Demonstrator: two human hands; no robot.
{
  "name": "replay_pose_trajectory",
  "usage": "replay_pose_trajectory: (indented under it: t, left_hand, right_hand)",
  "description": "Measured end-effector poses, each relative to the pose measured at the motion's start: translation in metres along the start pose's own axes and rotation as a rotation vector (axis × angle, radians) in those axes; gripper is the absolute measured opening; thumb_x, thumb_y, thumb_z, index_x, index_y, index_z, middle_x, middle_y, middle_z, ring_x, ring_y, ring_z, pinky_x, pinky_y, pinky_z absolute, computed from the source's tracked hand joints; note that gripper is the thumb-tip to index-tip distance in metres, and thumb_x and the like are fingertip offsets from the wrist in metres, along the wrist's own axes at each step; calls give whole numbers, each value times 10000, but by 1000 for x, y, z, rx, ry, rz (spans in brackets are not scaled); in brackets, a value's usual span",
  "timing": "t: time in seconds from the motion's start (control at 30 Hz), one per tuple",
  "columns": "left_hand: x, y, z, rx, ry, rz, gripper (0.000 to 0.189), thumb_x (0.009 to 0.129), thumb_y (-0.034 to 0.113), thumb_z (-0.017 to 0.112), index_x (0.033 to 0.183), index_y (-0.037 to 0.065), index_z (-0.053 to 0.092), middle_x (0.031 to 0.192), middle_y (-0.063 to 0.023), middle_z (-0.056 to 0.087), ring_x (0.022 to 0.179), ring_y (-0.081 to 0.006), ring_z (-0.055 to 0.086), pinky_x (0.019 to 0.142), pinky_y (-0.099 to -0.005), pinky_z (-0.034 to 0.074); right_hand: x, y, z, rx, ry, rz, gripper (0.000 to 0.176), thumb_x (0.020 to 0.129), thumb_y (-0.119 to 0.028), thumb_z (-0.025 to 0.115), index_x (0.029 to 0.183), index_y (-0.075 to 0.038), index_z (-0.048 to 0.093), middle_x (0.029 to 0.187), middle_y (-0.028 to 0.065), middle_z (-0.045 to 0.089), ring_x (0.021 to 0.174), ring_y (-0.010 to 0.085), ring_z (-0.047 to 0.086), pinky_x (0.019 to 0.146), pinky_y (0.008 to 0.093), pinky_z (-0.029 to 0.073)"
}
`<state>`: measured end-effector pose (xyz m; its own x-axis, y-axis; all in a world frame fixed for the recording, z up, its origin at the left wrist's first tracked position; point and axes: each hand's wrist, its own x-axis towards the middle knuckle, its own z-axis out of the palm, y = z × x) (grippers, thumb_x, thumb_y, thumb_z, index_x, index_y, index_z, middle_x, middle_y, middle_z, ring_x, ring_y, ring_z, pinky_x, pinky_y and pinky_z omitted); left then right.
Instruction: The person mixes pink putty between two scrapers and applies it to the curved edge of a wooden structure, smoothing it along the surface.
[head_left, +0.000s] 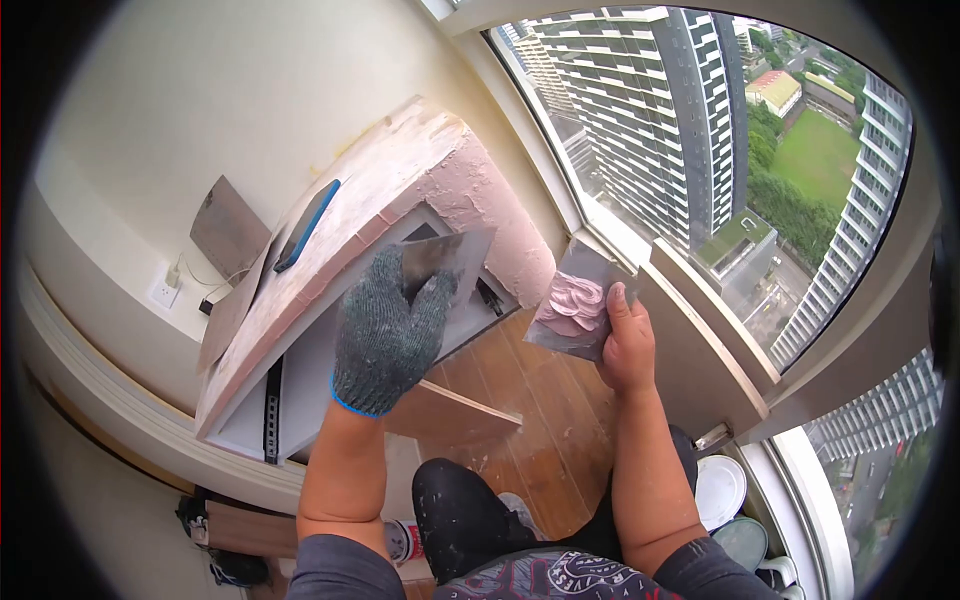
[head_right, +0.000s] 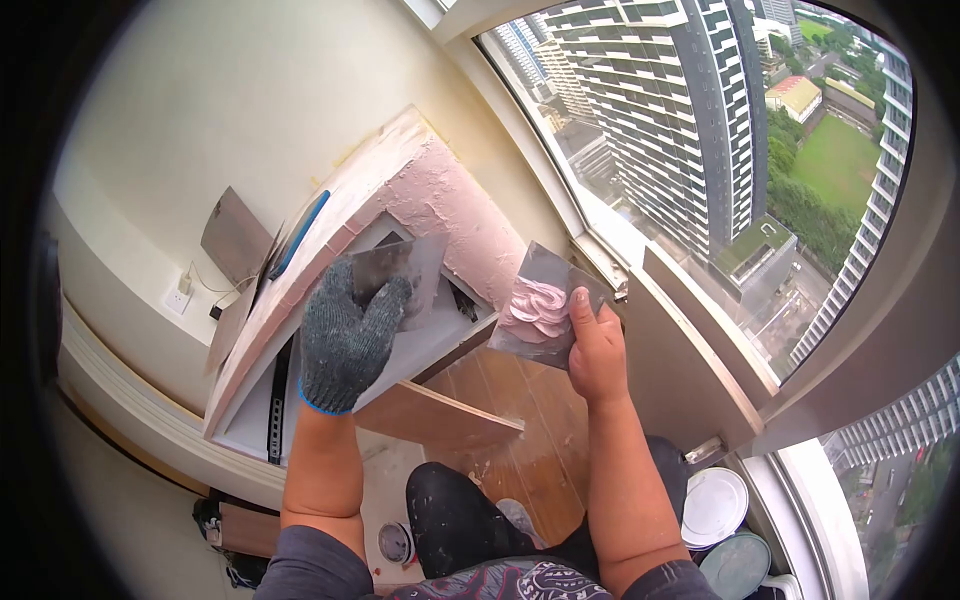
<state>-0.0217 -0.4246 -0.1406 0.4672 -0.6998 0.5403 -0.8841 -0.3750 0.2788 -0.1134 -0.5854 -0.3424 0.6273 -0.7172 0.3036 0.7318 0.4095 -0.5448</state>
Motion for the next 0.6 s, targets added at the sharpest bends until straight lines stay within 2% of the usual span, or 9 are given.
replay_pose_trajectory:
  t: [0.03,0.13,0.17,0.27,0.37,0.47,0.5,0.6]
  left_hand:
    - [-7,1,1,-19,-59,-20,253,880,115,682,1083,-31,640,930,-160,717,834,-223,709,739,-353,558]
    - [-24,4,11,-119,-148,31,263,877,117,683,1093,-28,655,908,-156,719,831,-232,714,736,-347,560]
    - [-29,0,14,-59,-209,12,258,874,106,678,1097,-22,658,908,-155,719,834,-229,713,741,-349,560]
    - [-36,0,29,78,-190,151,235,868,85,679,1074,-25,660,934,-164,711,838,-212,704,748,-342,558]
    - [-39,-16,42,194,44,170,252,872,72,684,1099,-27,635,964,-156,698,860,-188,689,761,-340,560]
    - [-34,-16,41,-281,124,-268,284,891,51,681,1150,-31,600,997,-134,684,914,-182,679,780,-336,569]
    - [-33,-23,46,-388,175,-266,275,894,54,684,1141,-36,604,996,-134,693,907,-180,683,775,-336,568]
    - [-30,-42,68,-699,283,-271,263,903,53,685,1137,-45,612,1008,-134,706,900,-176,685,772,-327,564]
  right_hand:
    - [-1,2,-3,-141,6,-48,443,1065,-353,487,1203,55,592,1127,114,673,1017,170,623,916,314,499]
    - [-5,8,-2,-290,48,-66,434,1064,-350,499,1183,53,608,1106,75,670,1002,129,568,920,278,453]
    - [-4,12,3,-296,50,-130,446,1082,-350,447,1082,56,632,973,82,693,820,117,614,744,258,498]
    - [-7,5,12,-420,49,-211,463,1085,-357,433,1091,58,636,1012,100,695,841,118,629,756,261,508]
    - [-5,14,-2,-278,23,-128,468,1084,-363,418,1163,58,604,1089,139,684,936,167,663,822,306,541]
    - [-4,2,-1,83,-4,-40,473,1082,-364,406,1234,55,561,1159,178,667,1038,230,680,895,366,567]
    - [-3,-1,-3,164,-8,-27,472,1079,-362,404,1272,51,528,1177,184,662,1069,279,679,942,419,565]
    - [0,-9,4,346,23,-43,472,1079,-367,404,1272,44,534,1192,179,657,1065,278,678,945,423,559]
